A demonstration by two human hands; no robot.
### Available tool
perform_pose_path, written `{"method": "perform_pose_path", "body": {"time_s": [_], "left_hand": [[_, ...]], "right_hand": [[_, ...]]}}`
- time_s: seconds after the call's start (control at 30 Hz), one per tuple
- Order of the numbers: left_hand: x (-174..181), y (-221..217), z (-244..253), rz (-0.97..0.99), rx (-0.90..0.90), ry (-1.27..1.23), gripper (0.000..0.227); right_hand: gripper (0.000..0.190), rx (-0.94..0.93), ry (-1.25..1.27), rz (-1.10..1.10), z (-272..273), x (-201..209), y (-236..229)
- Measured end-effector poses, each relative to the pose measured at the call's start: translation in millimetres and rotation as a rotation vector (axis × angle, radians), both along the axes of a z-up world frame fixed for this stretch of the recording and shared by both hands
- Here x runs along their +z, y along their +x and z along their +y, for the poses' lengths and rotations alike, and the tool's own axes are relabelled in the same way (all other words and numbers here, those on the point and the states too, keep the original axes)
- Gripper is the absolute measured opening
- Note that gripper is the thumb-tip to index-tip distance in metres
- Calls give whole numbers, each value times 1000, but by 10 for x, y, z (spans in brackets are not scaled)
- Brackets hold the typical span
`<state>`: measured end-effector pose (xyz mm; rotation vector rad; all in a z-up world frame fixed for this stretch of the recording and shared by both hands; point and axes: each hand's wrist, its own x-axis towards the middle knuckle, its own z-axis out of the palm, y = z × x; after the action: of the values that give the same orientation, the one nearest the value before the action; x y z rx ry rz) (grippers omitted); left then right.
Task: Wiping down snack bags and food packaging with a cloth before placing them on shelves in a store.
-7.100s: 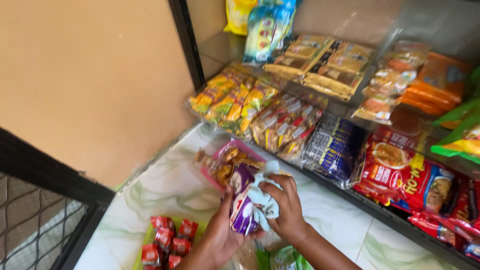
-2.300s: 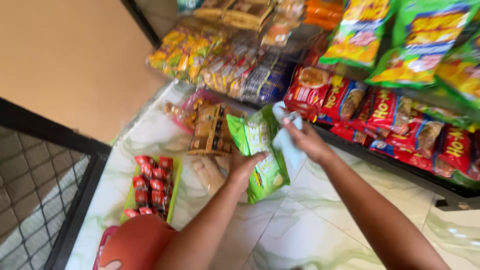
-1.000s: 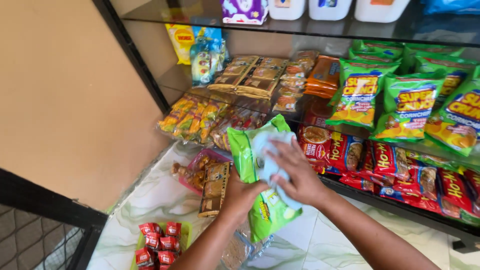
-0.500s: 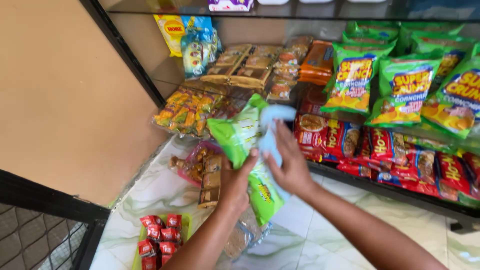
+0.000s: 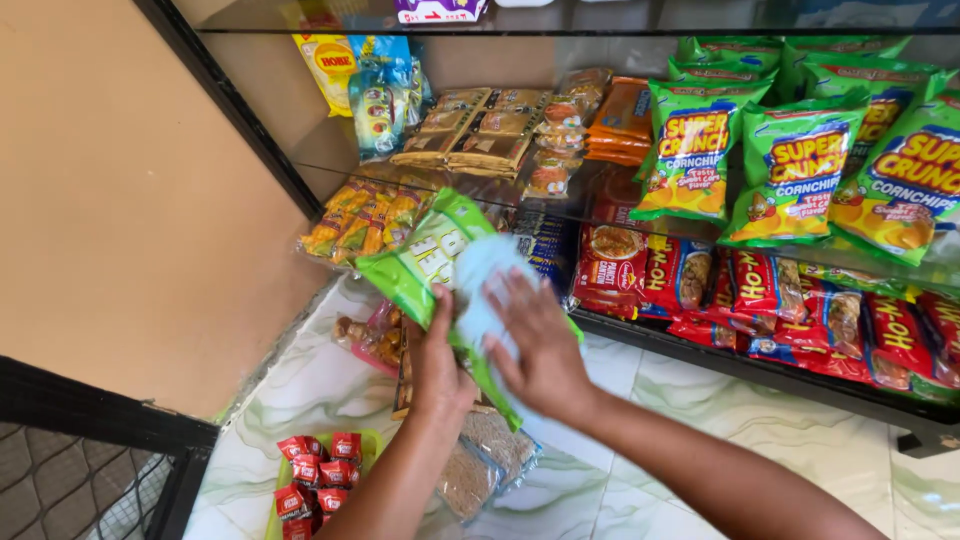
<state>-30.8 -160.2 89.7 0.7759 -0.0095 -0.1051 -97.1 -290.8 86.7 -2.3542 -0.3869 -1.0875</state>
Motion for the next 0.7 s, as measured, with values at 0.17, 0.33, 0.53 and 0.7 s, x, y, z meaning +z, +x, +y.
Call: {"method": "perform_pose_path", "body": {"time_s": [0.17, 0.33, 0.53, 0.7], "left_hand": [[102, -114, -118, -2, -11, 57, 65], [124, -62, 17, 84, 43, 166, 65], [55, -33, 25, 154, 48, 10, 69], [102, -102, -6, -1, -82, 112, 74]], "right_hand": [[45, -27, 395, 197, -243, 22, 188], [55, -38, 14, -47, 226, -117, -261], [66, -25, 84, 88, -8, -133, 99], [59, -48, 800, 819, -534, 3, 293]]}}
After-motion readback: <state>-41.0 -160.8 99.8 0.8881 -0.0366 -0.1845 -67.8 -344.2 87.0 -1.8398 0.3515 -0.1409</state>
